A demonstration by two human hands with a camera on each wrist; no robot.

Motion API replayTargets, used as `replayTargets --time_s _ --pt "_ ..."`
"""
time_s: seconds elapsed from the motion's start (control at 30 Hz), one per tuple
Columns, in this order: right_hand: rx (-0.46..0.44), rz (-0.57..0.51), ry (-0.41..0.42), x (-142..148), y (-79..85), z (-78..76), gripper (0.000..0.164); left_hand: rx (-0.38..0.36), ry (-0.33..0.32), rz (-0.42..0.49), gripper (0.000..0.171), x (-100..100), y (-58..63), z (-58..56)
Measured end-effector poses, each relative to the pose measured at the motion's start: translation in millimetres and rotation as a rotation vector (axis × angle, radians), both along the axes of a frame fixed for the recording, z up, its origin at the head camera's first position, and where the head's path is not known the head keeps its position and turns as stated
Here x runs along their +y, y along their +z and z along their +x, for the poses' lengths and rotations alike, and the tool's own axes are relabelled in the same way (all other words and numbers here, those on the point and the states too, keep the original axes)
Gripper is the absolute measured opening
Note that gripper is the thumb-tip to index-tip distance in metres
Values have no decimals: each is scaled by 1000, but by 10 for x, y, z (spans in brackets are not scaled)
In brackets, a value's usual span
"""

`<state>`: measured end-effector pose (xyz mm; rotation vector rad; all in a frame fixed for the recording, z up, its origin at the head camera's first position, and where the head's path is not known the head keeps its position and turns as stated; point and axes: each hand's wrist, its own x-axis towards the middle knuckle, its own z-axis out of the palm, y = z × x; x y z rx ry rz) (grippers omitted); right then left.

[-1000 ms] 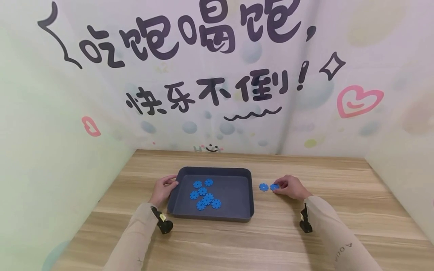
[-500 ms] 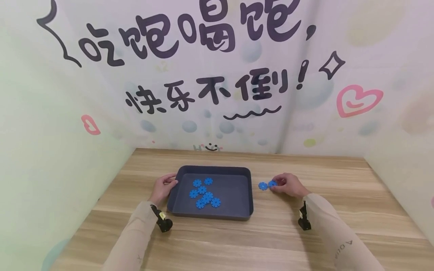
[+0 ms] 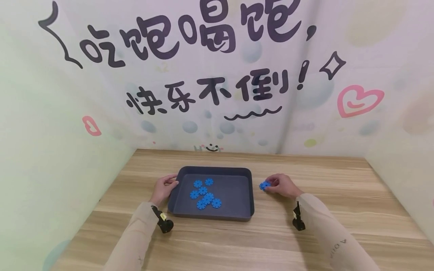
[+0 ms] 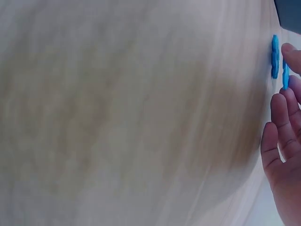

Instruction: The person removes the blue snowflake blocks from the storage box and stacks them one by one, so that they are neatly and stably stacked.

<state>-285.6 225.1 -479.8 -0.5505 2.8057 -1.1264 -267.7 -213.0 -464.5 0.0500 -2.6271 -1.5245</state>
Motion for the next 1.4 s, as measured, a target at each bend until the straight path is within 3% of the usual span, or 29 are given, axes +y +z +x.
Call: replayTargets --time_s 1.4 --pt "4 9 -7 -94 -20 7 32 -8 14 -12 32 4 -2 6"
